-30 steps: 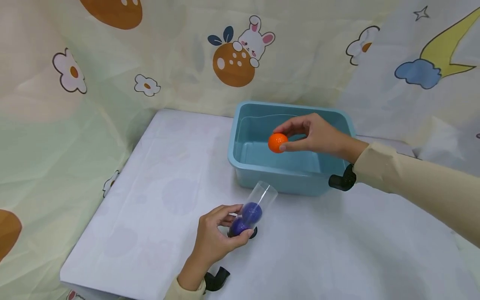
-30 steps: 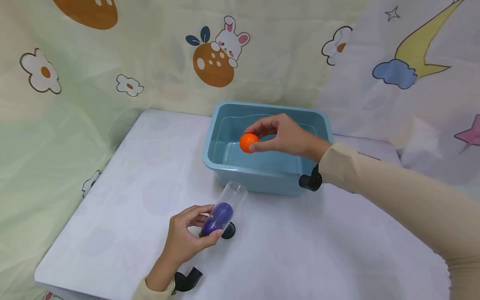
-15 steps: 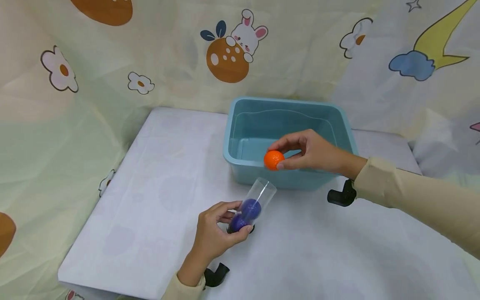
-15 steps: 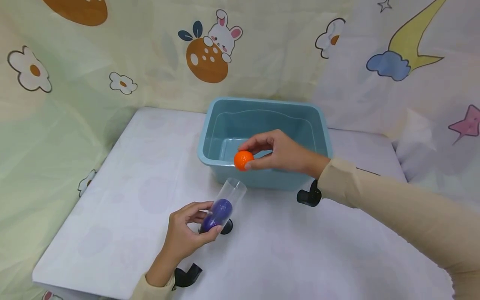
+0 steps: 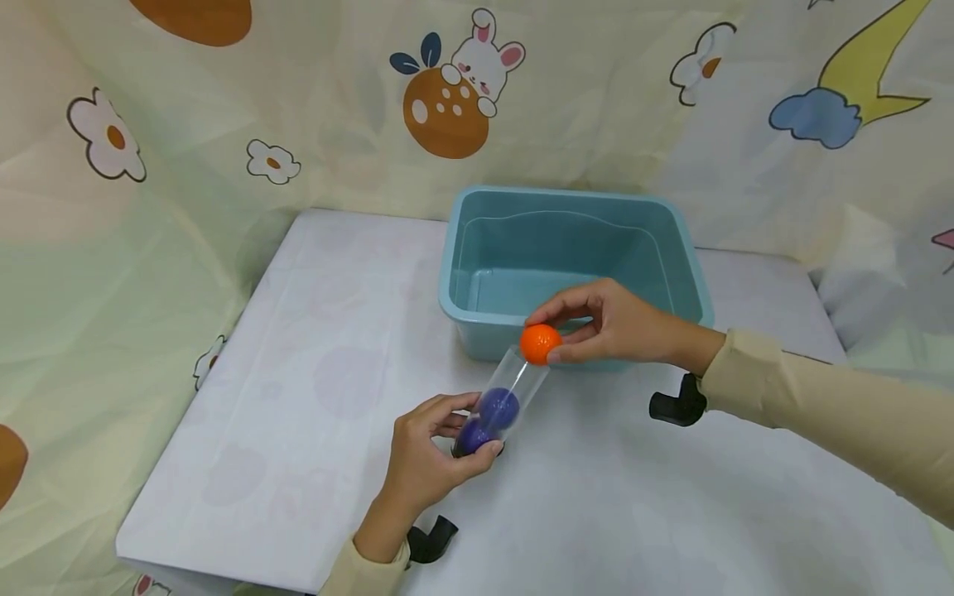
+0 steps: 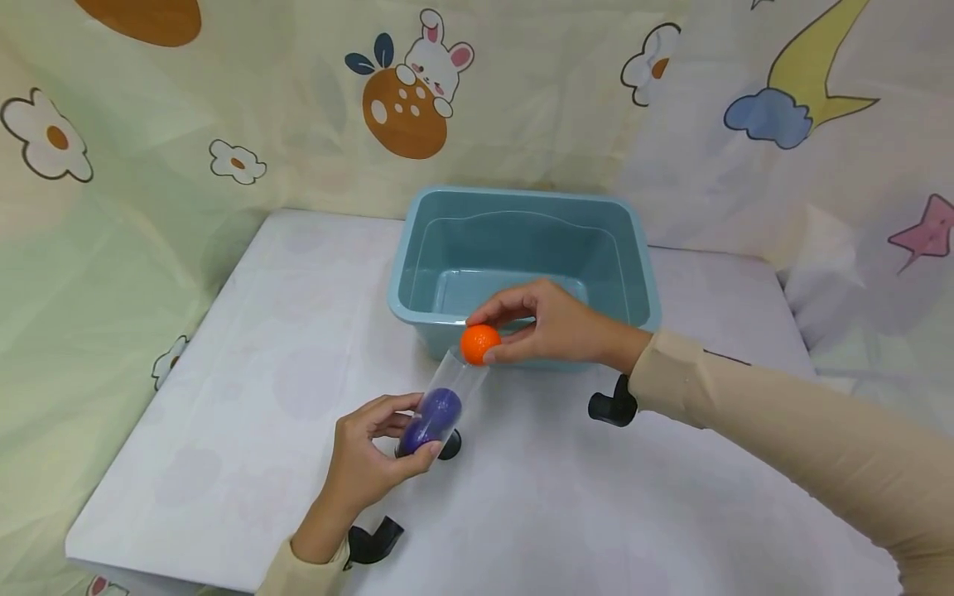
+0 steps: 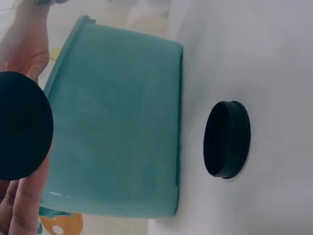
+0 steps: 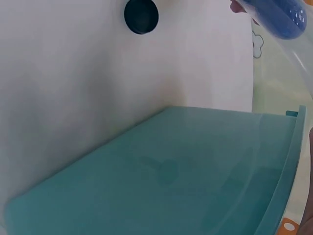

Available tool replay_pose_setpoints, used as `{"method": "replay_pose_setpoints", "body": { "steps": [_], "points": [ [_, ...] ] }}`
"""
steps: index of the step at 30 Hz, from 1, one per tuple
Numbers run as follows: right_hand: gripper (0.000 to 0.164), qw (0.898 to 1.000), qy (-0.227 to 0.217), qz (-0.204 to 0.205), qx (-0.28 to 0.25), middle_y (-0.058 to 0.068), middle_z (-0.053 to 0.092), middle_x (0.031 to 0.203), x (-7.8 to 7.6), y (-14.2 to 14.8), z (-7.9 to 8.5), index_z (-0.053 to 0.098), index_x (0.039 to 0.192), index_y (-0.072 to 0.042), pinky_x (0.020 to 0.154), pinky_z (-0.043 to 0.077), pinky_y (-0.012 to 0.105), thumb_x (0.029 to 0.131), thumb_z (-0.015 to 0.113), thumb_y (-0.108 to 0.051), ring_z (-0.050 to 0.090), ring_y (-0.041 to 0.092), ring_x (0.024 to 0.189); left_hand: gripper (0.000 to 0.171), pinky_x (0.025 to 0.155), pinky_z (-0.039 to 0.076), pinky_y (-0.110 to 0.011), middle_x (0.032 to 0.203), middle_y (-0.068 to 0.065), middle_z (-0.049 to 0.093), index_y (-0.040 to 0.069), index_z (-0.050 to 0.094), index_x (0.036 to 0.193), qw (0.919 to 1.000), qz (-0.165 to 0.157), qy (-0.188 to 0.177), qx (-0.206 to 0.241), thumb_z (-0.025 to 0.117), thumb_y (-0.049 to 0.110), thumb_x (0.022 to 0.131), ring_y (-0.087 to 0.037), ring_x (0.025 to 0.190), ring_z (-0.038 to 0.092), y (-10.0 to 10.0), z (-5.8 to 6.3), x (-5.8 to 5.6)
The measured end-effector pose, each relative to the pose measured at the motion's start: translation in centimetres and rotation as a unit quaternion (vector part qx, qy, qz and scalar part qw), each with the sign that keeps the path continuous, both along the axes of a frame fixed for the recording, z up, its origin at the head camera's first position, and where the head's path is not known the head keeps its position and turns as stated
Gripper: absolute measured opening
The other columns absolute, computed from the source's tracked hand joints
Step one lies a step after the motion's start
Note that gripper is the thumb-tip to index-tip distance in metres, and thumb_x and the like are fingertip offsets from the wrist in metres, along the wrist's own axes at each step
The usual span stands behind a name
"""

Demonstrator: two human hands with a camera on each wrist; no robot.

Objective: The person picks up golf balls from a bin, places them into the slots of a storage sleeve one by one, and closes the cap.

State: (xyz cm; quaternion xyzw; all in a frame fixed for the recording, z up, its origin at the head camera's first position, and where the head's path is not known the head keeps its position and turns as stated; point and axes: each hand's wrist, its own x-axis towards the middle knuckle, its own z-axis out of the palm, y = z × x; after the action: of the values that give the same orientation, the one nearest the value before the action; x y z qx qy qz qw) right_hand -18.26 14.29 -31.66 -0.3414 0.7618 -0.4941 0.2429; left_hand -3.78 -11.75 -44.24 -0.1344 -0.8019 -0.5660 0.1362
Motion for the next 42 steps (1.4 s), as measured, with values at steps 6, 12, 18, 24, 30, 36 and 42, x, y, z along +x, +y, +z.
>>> {"method": "replay_pose_setpoints", "body": {
  "steps": [6,12,18,24,30,36,42],
  "points": [
    [0.039,1.000,0.014,0.014,-0.006,0.019,0.075,0.126,0.1,0.0,-0.2,0.074,0.127,0.007,0.093,0.064,0.035,0.089,0.083,0.005,0.073,0.029,0.118,0.048,0.073,0.066,-0.030,0.108,-0.011,0.079,0.001,0.077,0.120,1.0000,-0.003,0.003,-0.003,0.094,0.010,0.076,-0.013,0.081,0.076,0.0,0.1,0.0],
    [0.041,1.000,0.018,0.019,0.003,0.015,0.076,0.128,0.2,-0.1,-0.2,0.075,0.128,0.004,0.094,0.063,0.034,0.089,0.085,0.002,0.071,0.027,0.120,0.049,0.073,0.066,-0.030,0.108,-0.012,0.079,0.001,0.077,0.120,1.0000,-0.004,0.005,-0.004,0.093,0.011,0.076,-0.013,0.081,0.077,0.1,0.2,-0.1],
    [0.041,1.000,0.017,0.019,0.003,0.016,0.075,0.129,0.5,-0.1,-0.4,0.074,0.129,0.005,0.096,0.063,0.036,0.089,0.085,0.002,0.071,0.029,0.120,0.048,0.072,0.066,-0.030,0.107,-0.012,0.079,0.001,0.077,0.120,0.9999,-0.005,0.010,-0.005,0.093,0.012,0.075,-0.013,0.081,0.077,0.2,-0.1,-0.1],
    [0.044,1.000,-0.001,0.024,-0.015,0.024,0.072,0.132,0.9,0.1,-0.8,0.070,0.130,0.010,0.098,0.062,0.038,0.088,0.084,0.007,0.070,0.031,0.125,0.048,0.072,0.066,-0.030,0.107,-0.012,0.079,0.001,0.077,0.120,0.9999,-0.007,0.006,-0.005,0.092,0.013,0.076,-0.014,0.081,0.077,0.4,-0.2,-0.1],
    [0.044,0.999,0.010,0.015,-0.046,0.024,0.071,0.133,1.4,0.3,-1.4,0.070,0.130,0.010,0.099,0.061,0.039,0.088,0.083,0.009,0.069,0.033,0.127,0.048,0.072,0.066,-0.031,0.107,-0.012,0.079,0.000,0.076,0.120,0.9999,-0.001,0.011,0.000,0.091,0.011,0.075,-0.016,0.082,0.078,0.5,-0.4,0.1],
    [0.043,0.994,0.037,-0.012,-0.106,0.011,0.073,0.135,3.0,1.1,-2.7,0.069,0.132,0.009,0.105,0.057,0.034,0.091,0.079,0.011,0.070,0.017,0.127,0.049,0.073,0.067,-0.033,0.110,-0.013,0.078,-0.001,0.074,0.119,0.9997,0.011,0.021,0.006,0.091,0.009,0.074,-0.019,0.084,0.079,0.4,-0.5,0.0],
    [0.047,0.989,0.025,-0.041,-0.140,0.009,0.072,0.138,4.6,1.8,-5.7,0.066,0.134,0.013,0.107,0.055,0.029,0.090,0.078,0.015,0.067,0.010,0.129,0.047,0.076,0.067,-0.033,0.113,-0.016,0.077,-0.004,0.071,0.117,0.9994,0.023,0.021,0.018,0.089,0.005,0.075,-0.026,0.087,0.080,0.1,-0.7,-0.3]
  ]
}}
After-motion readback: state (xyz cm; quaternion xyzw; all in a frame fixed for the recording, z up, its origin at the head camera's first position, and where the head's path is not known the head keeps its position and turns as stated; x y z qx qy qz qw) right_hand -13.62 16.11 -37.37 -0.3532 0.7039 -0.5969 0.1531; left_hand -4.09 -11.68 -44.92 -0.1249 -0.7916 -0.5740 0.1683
